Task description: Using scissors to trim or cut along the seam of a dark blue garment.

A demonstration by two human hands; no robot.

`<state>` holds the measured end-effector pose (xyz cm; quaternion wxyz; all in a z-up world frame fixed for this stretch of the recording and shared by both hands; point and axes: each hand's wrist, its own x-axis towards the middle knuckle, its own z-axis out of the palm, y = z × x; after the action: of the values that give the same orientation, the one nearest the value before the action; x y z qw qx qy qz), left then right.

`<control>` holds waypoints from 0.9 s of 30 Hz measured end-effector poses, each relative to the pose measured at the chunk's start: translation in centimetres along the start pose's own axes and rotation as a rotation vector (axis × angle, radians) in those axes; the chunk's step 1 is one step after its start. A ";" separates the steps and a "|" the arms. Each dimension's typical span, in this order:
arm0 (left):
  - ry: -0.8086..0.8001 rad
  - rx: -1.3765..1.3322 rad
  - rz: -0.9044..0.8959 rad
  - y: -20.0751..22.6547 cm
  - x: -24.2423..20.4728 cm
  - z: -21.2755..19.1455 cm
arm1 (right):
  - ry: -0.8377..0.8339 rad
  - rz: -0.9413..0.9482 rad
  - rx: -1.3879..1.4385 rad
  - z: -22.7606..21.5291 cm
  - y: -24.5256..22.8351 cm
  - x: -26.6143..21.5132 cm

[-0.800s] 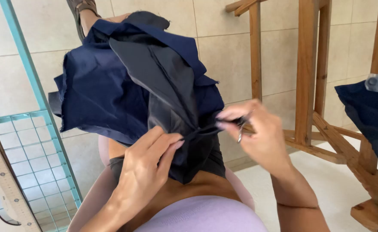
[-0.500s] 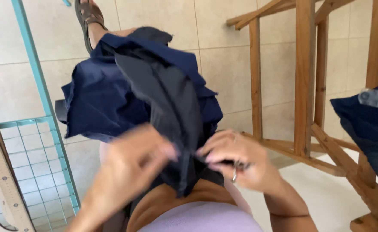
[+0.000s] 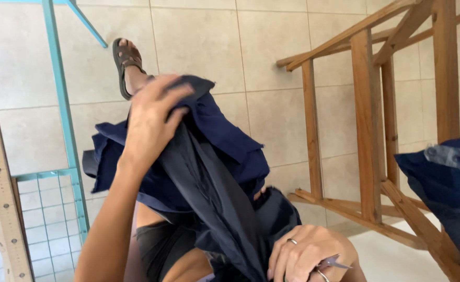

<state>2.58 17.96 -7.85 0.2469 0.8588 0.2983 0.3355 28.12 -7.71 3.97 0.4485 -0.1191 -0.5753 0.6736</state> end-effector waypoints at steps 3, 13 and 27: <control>0.277 0.028 -0.212 -0.7 -1.6 -1.3 | -0.058 -0.009 0.032 -0.9 0.7 -0.6; -0.103 -0.280 -0.620 -5.4 -4.4 -4.1 | 0.159 0.066 0.024 -1.3 0.8 -0.6; -0.031 0.659 -0.373 -11.6 10.7 4.6 | 0.868 0.376 -0.771 -1.4 10.1 -1.0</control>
<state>8.30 32.34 -13.51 0.0185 0.8280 0.5379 0.1576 24.85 -6.87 -5.73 0.4399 -0.6360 -0.5116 0.3746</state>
